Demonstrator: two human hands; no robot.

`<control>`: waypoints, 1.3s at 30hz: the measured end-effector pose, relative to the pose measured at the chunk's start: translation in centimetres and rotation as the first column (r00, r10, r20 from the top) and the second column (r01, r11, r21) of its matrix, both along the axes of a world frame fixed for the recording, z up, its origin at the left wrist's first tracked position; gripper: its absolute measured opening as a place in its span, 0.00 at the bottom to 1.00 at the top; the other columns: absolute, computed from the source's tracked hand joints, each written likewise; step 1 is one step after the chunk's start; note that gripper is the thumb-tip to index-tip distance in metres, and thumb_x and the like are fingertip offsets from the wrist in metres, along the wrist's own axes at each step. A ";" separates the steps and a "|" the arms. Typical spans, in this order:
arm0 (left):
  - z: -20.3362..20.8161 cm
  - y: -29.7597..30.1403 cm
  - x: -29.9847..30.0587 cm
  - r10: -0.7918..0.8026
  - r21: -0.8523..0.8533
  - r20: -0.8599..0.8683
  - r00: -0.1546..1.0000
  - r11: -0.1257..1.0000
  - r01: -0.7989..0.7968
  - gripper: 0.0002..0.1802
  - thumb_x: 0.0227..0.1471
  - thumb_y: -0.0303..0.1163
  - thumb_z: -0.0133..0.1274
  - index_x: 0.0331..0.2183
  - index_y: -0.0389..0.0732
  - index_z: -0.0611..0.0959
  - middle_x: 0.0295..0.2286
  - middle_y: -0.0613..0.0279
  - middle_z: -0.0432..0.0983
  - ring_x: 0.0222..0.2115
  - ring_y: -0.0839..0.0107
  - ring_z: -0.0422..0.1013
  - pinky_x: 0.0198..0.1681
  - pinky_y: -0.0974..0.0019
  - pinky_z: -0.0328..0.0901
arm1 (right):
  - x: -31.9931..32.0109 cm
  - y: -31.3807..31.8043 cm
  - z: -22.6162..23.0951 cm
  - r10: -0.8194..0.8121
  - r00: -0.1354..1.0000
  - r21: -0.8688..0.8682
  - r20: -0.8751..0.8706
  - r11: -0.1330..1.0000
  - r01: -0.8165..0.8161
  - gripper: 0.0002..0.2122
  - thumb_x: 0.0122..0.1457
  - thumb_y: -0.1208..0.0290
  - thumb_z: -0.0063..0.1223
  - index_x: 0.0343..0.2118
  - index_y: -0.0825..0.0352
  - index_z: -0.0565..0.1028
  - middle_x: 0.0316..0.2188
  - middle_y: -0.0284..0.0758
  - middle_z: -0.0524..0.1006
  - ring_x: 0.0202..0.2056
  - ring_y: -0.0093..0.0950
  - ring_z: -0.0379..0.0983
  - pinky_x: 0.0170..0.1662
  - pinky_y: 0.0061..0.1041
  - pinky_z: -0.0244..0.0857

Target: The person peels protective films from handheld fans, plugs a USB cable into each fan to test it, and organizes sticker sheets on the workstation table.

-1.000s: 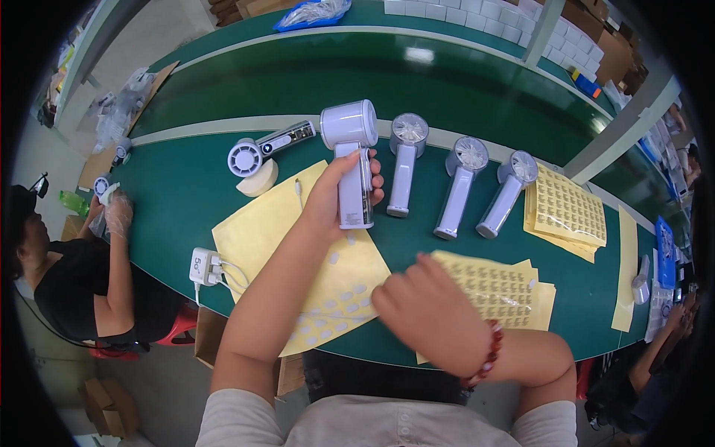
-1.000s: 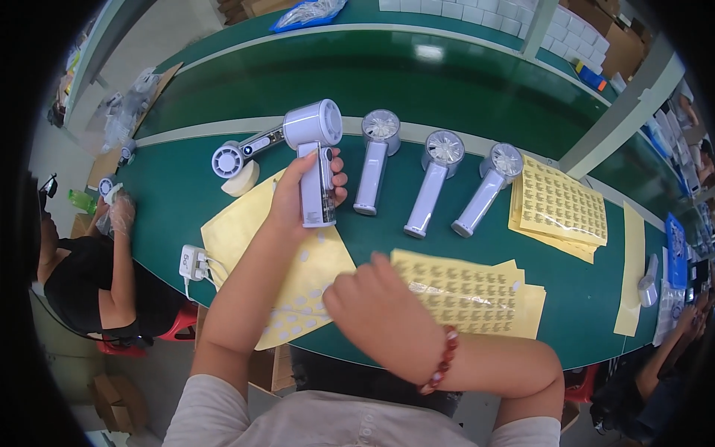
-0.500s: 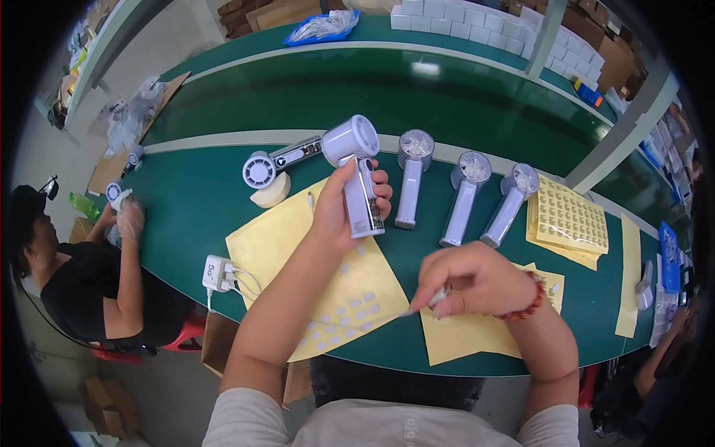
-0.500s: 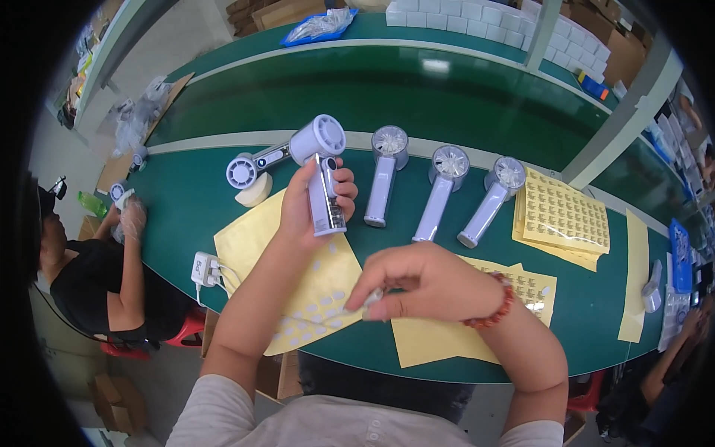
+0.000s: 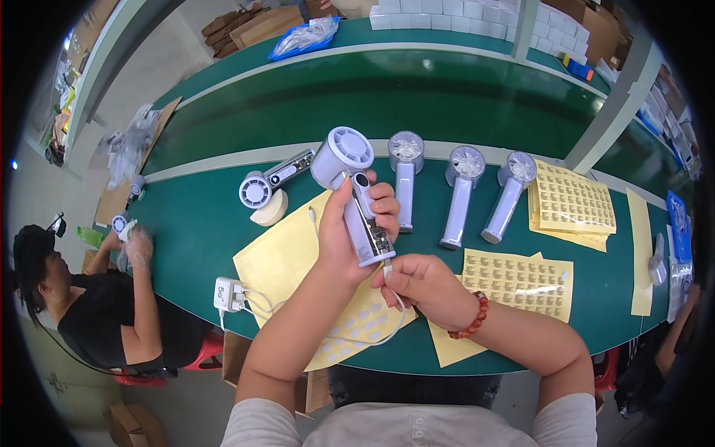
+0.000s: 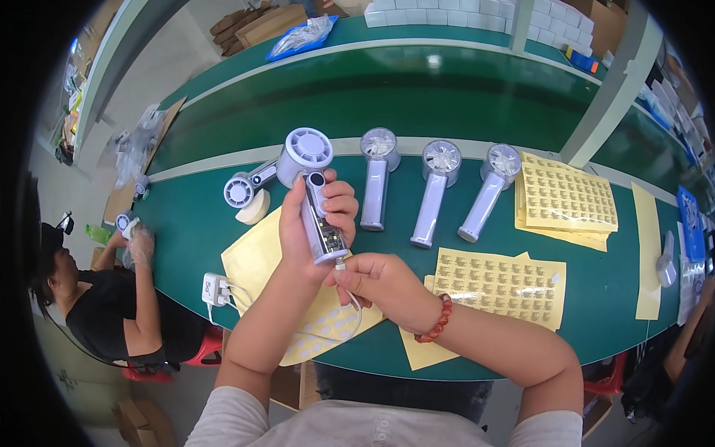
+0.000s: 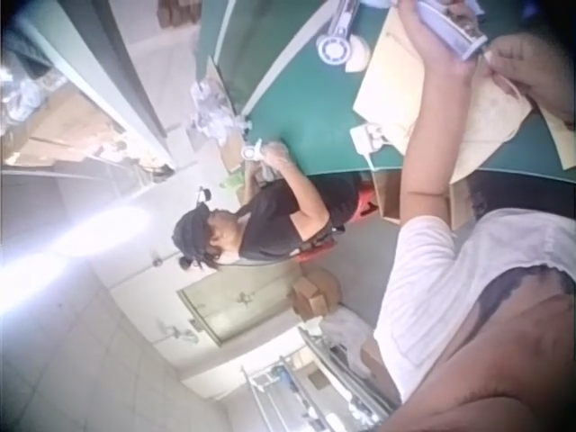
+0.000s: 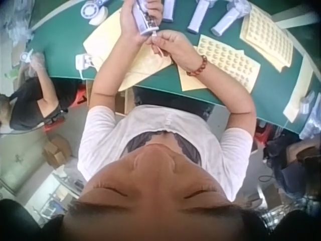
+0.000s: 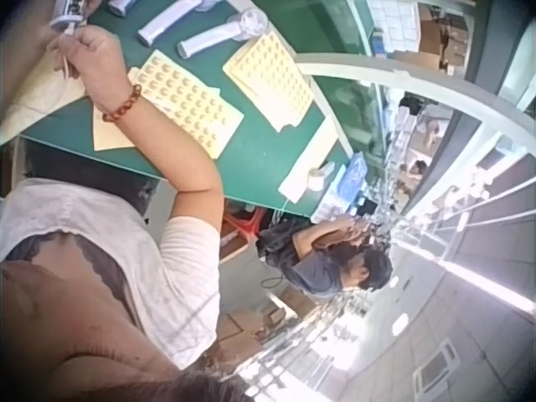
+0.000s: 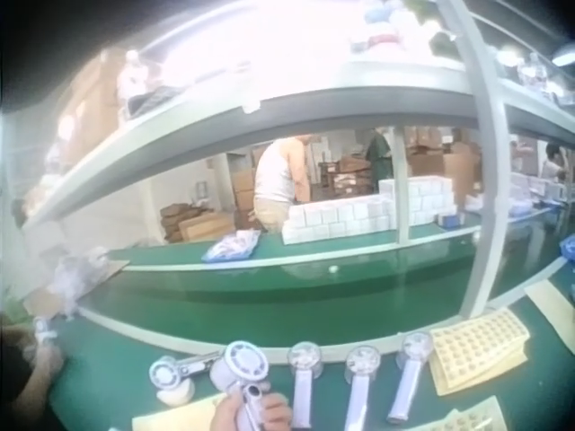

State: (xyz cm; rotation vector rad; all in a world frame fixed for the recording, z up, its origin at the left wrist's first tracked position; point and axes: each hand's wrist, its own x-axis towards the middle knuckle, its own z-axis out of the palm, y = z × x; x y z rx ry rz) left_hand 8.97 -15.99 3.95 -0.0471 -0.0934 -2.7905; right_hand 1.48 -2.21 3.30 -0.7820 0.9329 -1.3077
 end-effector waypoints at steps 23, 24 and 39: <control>2.8 0.4 0.4 -0.252 -0.473 -0.127 0.959 0.866 0.165 0.27 0.43 0.32 0.59 0.43 0.50 0.63 0.28 0.70 0.57 0.28 0.79 0.57 0.30 0.76 0.61 | 1.2 1.7 2.1 -0.034 0.987 -0.007 0.154 0.999 0.036 0.10 0.59 0.68 0.45 0.32 0.73 0.72 0.21 0.28 0.67 0.23 0.15 0.61 0.28 0.14 0.56; 3.3 0.5 0.1 -0.272 -0.474 -0.123 0.954 0.861 0.184 0.26 0.43 0.31 0.59 0.42 0.49 0.63 0.27 0.70 0.57 0.27 0.79 0.57 0.29 0.76 0.61 | 1.0 1.7 2.1 -0.039 0.987 -0.023 0.155 0.999 0.043 0.10 0.59 0.68 0.45 0.32 0.73 0.72 0.21 0.28 0.67 0.23 0.15 0.61 0.28 0.14 0.56; 6.0 -3.0 -6.3 0.148 -0.479 0.357 0.922 0.877 0.045 0.14 0.50 0.35 0.51 0.37 0.38 0.70 0.28 0.64 0.67 0.27 0.74 0.65 0.26 0.73 0.64 | 0.3 0.2 -1.9 -0.038 0.968 -0.178 0.246 0.980 0.084 0.10 0.61 0.67 0.40 0.33 0.68 0.71 0.22 0.25 0.67 0.24 0.14 0.60 0.30 0.14 0.55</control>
